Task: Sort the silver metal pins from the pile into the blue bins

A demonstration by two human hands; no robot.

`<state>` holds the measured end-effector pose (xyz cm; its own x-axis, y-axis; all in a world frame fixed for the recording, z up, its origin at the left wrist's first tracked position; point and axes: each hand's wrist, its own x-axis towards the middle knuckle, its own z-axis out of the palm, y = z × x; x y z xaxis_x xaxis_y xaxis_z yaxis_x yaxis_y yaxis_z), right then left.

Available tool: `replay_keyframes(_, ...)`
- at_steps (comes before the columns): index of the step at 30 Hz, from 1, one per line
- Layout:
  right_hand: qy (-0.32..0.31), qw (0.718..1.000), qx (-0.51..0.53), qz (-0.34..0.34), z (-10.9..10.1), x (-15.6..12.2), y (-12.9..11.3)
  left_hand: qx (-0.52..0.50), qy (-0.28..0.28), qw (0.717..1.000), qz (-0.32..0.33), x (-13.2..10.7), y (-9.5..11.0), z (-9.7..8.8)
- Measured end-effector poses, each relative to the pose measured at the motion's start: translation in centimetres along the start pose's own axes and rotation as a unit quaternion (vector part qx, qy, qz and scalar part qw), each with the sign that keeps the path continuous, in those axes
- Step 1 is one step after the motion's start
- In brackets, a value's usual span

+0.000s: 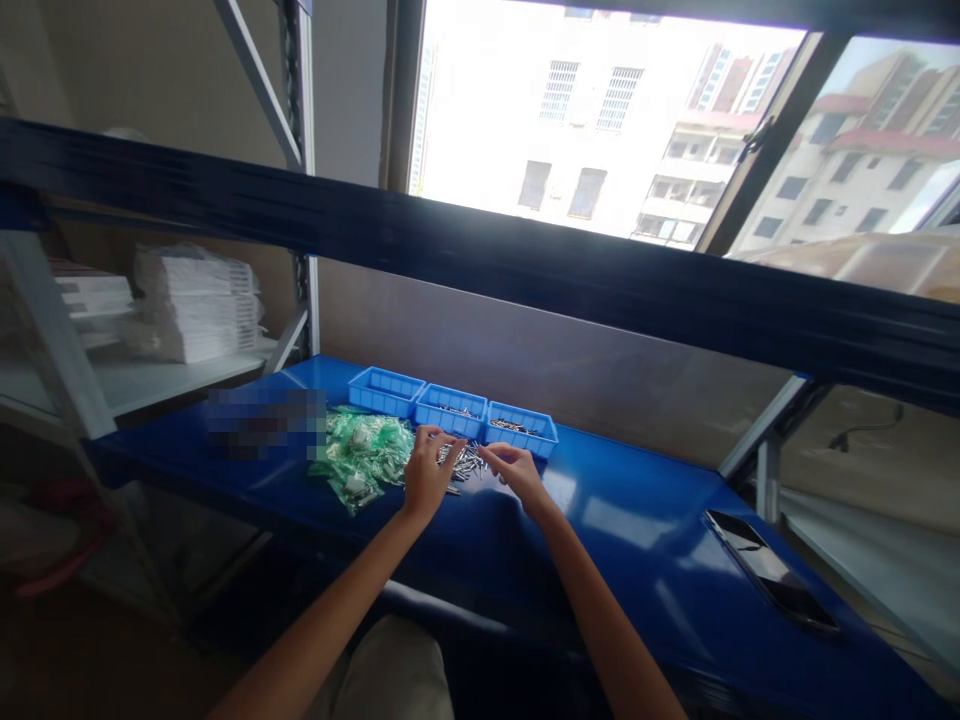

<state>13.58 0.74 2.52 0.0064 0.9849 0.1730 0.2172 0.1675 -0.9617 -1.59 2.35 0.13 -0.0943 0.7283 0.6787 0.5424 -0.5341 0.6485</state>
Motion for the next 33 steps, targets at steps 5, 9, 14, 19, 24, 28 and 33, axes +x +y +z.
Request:
replay_keyframes(5, 0.027, 0.999, 0.039, 0.007, -0.2, 0.4, 0.5, -0.01, -0.044, 0.999, 0.019, 0.0, 0.0, 0.0)
replay_keyframes(9, 0.006, 0.999, 0.035, -0.006, -0.3, 0.3, 0.5, 0.042, -0.122, 0.99, 0.056, -0.5, 0.3, 0.3)
replay_keyframes(14, -0.048, 0.998, 0.02, -0.042, -0.3, 0.2, 0.5, 0.081, -0.175, 0.976, 0.1, -0.8, 0.7, 0.5)
replay_keyframes(19, 0.045, 0.999, -0.014, 0.016, -0.7, 0.8, 1.5, 0.058, -0.105, 0.99, 0.072, -0.5, 0.6, 0.3)
replay_keyframes(24, -0.013, 0.999, -0.037, 0.001, -0.6, 0.9, 2.3, 0.037, -0.05, 0.996, 0.068, -0.4, 0.3, 0.1)
replay_keyframes(28, -0.012, 0.999, -0.024, 0.017, -0.5, 0.8, 2.2, 0.037, -0.055, 0.992, 0.11, -0.5, 0.4, 0.1)
replay_keyframes(33, -0.019, 0.998, 0.03, 0.043, -0.4, 0.7, 1.8, 0.057, -0.089, 0.98, 0.17, -0.7, 0.6, 0.2)
